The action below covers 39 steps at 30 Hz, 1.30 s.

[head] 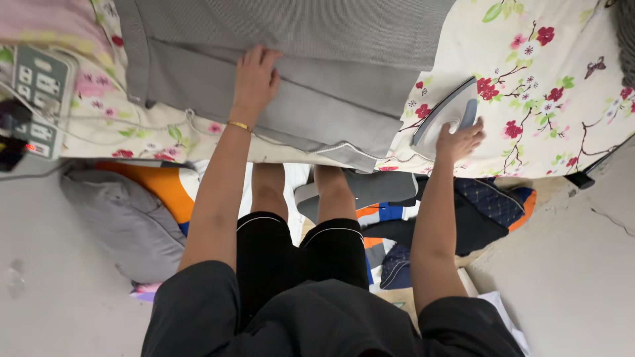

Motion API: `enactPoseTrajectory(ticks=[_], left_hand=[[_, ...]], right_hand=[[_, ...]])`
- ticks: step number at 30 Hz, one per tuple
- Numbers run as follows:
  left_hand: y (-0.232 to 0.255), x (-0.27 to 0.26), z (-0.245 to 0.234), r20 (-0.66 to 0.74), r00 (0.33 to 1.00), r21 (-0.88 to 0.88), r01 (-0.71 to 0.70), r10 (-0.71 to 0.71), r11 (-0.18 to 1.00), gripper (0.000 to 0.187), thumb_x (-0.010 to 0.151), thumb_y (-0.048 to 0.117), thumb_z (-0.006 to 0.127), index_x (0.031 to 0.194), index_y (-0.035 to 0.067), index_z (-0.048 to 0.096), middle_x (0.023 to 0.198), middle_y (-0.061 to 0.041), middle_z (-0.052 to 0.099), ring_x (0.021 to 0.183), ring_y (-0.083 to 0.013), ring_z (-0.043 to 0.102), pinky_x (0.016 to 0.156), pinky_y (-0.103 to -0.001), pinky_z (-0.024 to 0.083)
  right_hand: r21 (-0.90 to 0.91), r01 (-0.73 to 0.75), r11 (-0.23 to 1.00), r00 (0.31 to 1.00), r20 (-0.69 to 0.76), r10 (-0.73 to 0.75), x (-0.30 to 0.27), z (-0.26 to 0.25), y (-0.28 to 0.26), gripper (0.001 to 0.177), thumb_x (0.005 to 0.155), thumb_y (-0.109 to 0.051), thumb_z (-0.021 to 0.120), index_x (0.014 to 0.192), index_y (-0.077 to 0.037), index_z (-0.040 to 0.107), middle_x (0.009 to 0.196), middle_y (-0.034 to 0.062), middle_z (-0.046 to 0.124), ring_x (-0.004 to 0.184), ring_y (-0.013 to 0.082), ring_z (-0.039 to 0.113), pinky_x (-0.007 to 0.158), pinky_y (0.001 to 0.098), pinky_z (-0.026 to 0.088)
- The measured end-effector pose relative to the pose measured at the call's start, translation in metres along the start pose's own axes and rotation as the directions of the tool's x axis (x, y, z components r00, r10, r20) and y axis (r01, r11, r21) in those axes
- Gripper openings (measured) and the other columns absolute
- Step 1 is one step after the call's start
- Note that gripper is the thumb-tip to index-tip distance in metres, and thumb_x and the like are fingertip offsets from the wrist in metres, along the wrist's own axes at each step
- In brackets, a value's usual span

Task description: The person irons a pair of grey trousers on a bed, smoothing the fabric with an iron and adjusting the garment multiple times. The person then folds the trousers and places them on a pile of other clothes.

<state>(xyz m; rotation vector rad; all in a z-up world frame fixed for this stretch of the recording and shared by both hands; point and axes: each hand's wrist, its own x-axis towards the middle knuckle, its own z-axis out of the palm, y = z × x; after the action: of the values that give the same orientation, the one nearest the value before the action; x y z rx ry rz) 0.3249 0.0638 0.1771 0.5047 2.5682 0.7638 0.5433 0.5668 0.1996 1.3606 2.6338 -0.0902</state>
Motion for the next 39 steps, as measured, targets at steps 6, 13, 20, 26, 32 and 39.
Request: enactPoseTrajectory(ticks=[6,13,20,26,32,39], left_hand=[[0.017,-0.064,0.028,0.013,0.998,0.065,0.061,-0.062,0.996,0.042,0.087,0.012,0.072,0.127,0.017,0.062,0.119,-0.01,0.056,0.114,-0.0305,0.057,0.096,-0.048,0.045],[0.013,-0.124,0.042,-0.036,0.961,0.028,0.274,-0.273,0.961,0.051,0.078,0.013,0.075,0.126,0.014,0.06,0.122,-0.015,0.055,0.112,-0.0368,0.057,0.088,-0.052,0.05],[-0.024,-0.145,-0.006,-0.244,0.863,-0.181,0.407,-0.442,0.895,0.04,0.089,0.008,0.074,0.126,0.011,0.059,0.124,-0.015,0.056,0.116,-0.0376,0.056,0.093,-0.052,0.051],[-0.079,-0.173,-0.057,0.019,0.981,0.062,0.193,-0.194,0.979,0.042,0.075,0.002,0.068,0.115,0.015,0.062,0.13,-0.008,0.062,0.126,-0.0323,0.055,0.094,-0.051,0.045],[-0.109,-0.232,-0.018,0.044,0.997,0.093,0.055,-0.059,0.994,0.052,0.075,0.017,0.073,0.124,0.011,0.059,0.133,-0.013,0.06,0.128,-0.0323,0.052,0.104,-0.051,0.044],[-0.02,-0.21,0.079,0.145,0.974,-0.299,-0.127,0.177,0.946,0.065,0.081,0.036,0.084,0.135,0.008,0.058,0.141,-0.018,0.057,0.135,-0.037,0.046,0.11,-0.054,0.04]], right_hand=[[0.605,-0.4,0.689,0.86,0.508,0.054,0.023,0.002,0.035,0.035,0.094,-0.028,0.081,0.097,0.004,0.064,0.073,0.0085,0.062,0.061,0.0247,0.061,0.059,0.043,0.049],[0.727,-0.676,0.121,0.698,0.684,-0.214,-0.038,-0.075,-0.021,0.032,0.104,-0.04,0.052,0.095,-0.01,0.054,0.067,0.0043,0.051,0.058,0.0193,0.052,0.058,0.0362,0.047],[0.597,-0.796,0.097,0.464,0.706,-0.535,-0.174,-0.079,-0.165,0.034,0.106,-0.04,0.051,0.107,-0.007,0.058,0.07,0.002,0.051,0.06,0.0154,0.051,0.06,0.0319,0.046],[0.592,-0.79,0.159,0.426,0.717,-0.551,-0.278,-0.095,-0.314,0.028,0.105,-0.037,0.057,0.1,-0.01,0.052,0.074,0.0048,0.054,0.064,0.0167,0.054,0.059,0.0331,0.048],[0.475,-0.864,-0.167,0.474,0.657,-0.586,-0.311,-0.111,-0.396,0.041,0.107,-0.041,0.057,0.095,-0.003,0.049,0.078,0.0063,0.052,0.072,0.0189,0.053,0.068,0.0355,0.049],[0.354,-0.752,-0.556,0.644,0.574,-0.506,-0.309,-0.119,-0.446,0.032,0.105,-0.037,0.053,0.098,-0.006,0.049,0.084,0.0077,0.052,0.079,0.0206,0.051,0.081,0.0381,0.049]])
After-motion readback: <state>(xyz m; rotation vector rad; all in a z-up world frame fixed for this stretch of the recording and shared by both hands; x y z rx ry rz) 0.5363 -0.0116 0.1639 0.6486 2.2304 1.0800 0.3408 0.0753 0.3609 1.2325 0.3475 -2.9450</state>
